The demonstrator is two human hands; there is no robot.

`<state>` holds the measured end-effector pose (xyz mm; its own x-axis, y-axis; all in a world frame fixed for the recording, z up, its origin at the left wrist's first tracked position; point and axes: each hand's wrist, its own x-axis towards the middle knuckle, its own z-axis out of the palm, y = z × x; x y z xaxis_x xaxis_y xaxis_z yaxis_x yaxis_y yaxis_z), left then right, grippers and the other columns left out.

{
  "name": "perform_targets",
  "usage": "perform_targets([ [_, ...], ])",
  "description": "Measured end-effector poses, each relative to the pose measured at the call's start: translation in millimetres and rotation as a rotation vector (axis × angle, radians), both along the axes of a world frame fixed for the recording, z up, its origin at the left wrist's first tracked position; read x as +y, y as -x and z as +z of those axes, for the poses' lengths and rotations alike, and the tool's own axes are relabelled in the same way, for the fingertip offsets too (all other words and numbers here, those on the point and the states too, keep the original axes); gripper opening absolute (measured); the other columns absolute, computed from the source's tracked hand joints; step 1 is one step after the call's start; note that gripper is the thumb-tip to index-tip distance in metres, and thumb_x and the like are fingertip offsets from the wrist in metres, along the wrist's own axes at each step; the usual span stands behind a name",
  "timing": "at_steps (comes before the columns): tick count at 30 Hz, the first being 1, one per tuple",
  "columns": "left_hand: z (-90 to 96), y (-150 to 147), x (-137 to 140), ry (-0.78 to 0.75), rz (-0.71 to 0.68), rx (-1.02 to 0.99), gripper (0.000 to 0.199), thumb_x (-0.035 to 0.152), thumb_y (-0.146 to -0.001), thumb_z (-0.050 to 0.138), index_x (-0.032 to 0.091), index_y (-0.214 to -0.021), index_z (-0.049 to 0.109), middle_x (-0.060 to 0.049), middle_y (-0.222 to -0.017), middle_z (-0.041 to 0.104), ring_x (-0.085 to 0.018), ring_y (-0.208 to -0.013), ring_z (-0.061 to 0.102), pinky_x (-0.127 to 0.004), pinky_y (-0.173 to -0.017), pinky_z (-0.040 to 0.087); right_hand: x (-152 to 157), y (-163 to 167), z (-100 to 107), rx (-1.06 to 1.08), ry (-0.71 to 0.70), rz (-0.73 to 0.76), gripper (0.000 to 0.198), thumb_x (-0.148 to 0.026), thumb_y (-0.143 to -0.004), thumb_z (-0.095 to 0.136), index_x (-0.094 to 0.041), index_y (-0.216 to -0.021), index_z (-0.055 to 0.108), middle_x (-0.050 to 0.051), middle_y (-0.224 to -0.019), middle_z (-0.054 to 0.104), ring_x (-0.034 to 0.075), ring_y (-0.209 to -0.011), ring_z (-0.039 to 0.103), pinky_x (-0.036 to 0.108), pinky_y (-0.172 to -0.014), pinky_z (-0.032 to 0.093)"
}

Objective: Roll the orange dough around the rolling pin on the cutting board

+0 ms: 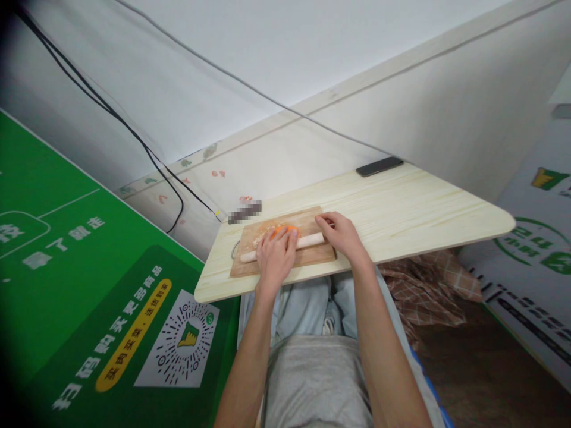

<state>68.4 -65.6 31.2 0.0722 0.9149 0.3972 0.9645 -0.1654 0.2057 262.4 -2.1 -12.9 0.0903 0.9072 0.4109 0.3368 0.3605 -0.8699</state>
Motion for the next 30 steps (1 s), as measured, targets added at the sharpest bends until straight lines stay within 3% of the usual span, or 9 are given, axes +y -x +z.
perform_targets([
  [9, 1.3, -3, 10, 0.024, 0.039, -0.002, 0.052, 0.051, -0.114, 0.034, 0.032, -0.124, 0.081, -0.002, -0.148, 0.071, -0.030, -0.146, 0.056, -0.053, -0.124, 0.038, -2, -1, 1, -0.011, 0.011, -0.003, 0.030, -0.047, -0.095, 0.064, -0.022, -0.100, 0.080, 0.011, -0.106, 0.082, 0.028, -0.095, 0.075, 0.042, -0.093, 0.060],
  [19, -4.4, -2, -1, -0.023, 0.027, 0.003, 0.051, 0.050, -0.114, 0.033, 0.032, -0.126, 0.079, -0.002, -0.147, 0.072, -0.027, -0.142, 0.058, -0.051, -0.123, 0.038, -2, 0, 1, -0.023, 0.008, -0.015, 0.031, -0.047, -0.095, 0.063, -0.022, -0.102, 0.080, 0.011, -0.108, 0.082, 0.028, -0.098, 0.075, 0.043, -0.096, 0.059],
  [30, 1.4, -4, 5, 0.002, 0.036, -0.008, 0.049, 0.049, -0.114, 0.035, 0.033, -0.120, 0.081, -0.002, -0.144, 0.074, -0.029, -0.139, 0.059, -0.052, -0.121, 0.037, -3, 0, 2, 0.006, 0.014, -0.003, 0.030, -0.047, -0.096, 0.065, -0.023, -0.101, 0.081, 0.010, -0.105, 0.083, 0.028, -0.096, 0.076, 0.042, -0.093, 0.061],
])
